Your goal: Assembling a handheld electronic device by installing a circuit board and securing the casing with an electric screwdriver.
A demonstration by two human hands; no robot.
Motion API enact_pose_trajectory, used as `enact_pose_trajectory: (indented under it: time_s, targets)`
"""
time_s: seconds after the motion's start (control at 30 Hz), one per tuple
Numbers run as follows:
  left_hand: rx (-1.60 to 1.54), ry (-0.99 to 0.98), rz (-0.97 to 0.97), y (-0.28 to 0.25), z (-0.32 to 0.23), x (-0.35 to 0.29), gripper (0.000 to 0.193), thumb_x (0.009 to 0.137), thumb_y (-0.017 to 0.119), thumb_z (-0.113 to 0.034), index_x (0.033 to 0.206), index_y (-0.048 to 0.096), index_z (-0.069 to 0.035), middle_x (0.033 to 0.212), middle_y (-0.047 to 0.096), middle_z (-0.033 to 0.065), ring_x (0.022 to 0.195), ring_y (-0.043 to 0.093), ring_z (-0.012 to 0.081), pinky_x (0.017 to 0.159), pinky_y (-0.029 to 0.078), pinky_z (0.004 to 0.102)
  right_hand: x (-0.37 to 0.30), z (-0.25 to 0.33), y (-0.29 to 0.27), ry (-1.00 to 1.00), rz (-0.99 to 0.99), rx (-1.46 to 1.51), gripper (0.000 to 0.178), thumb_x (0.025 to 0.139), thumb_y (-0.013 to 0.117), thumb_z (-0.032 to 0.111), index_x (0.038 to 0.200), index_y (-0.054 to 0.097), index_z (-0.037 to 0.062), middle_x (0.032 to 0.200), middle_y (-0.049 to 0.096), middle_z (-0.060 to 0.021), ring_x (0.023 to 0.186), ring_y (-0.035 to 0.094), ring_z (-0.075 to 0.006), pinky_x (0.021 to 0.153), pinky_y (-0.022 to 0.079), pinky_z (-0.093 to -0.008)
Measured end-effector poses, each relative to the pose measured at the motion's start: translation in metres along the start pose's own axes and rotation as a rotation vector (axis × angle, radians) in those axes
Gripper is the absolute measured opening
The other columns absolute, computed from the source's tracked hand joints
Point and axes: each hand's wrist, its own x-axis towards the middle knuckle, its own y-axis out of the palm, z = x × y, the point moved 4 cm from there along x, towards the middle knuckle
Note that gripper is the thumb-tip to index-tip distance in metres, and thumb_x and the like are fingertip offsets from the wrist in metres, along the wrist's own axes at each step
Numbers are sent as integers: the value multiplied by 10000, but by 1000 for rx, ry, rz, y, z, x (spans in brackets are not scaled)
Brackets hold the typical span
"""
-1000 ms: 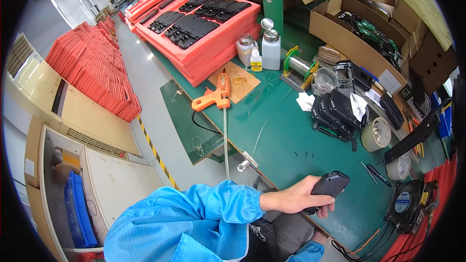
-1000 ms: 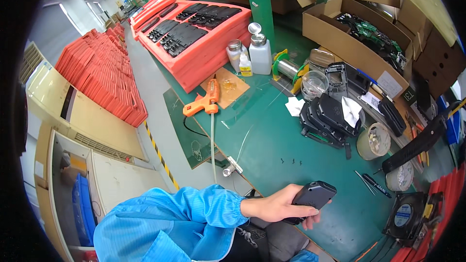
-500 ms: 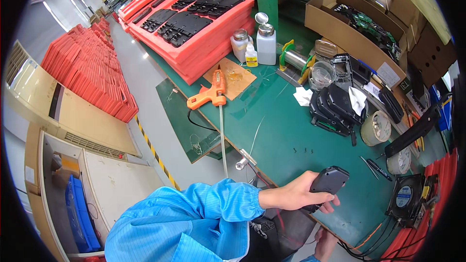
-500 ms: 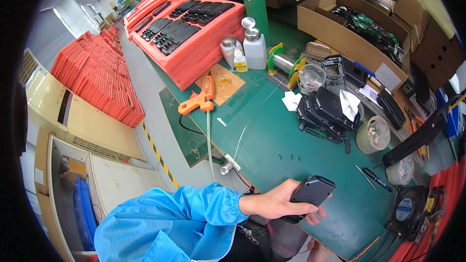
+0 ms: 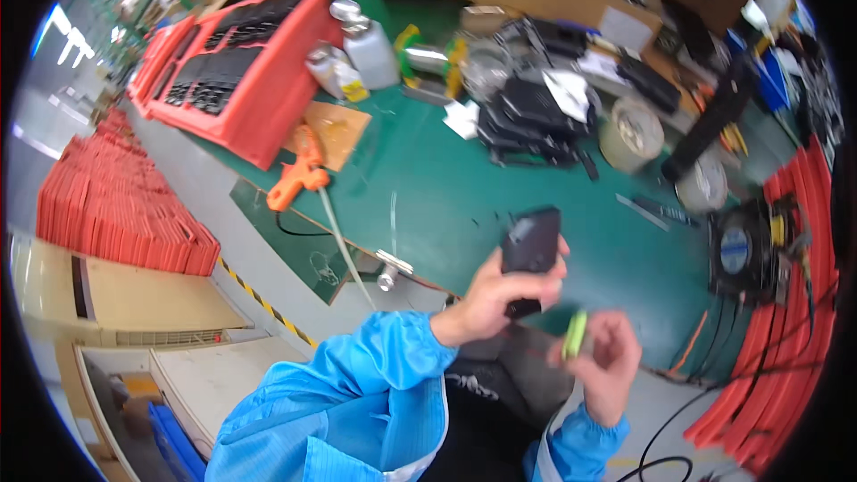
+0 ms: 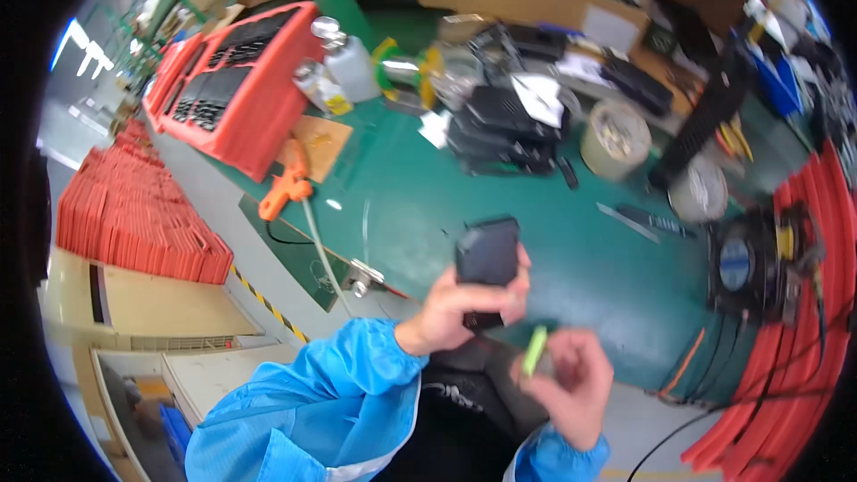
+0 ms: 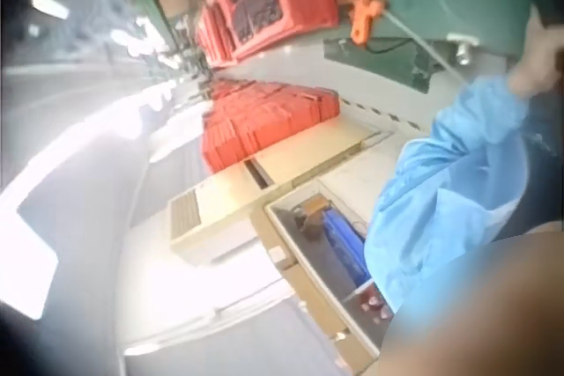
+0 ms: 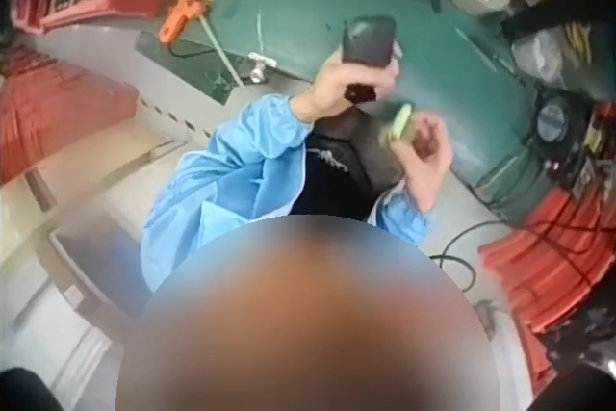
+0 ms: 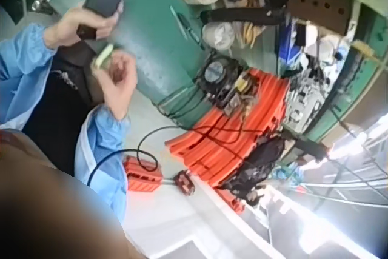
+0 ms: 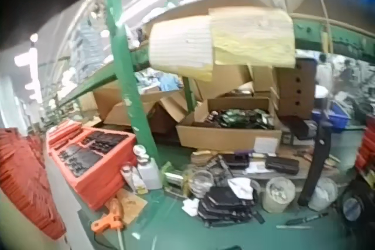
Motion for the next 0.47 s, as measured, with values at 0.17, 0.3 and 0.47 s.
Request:
enact_pose_trajectory:
  time_s: [0.17,0.3,0.47]
  targets:
    - [-51,63,-10,-5,-5,8,395,1028,613,-233,1341,541,-2,1071,661,133,996,684,260,912,573,402,15,6,29,-33,-201,-95,397,880,718,-85,1241,559,-41,1105,707,-137,955,725,-211,809,610,-337]
    - [95,78,-44,-6,-5,11,512,1080,546,-406,1395,511,-5,1197,670,174,1166,687,348,1044,548,483,23,10,38,-243,-257,-484,389,862,818,-22,1198,621,-23,1074,691,-85,948,681,-154,843,562,-294]
    - [26,171,92,-7,1,8,566,1111,533,-444,1459,439,-8,1282,656,215,1273,650,367,1086,536,503,30,-7,45,-263,-335,-503,407,824,878,28,1174,670,24,997,675,-50,837,612,-135,779,521,-279]
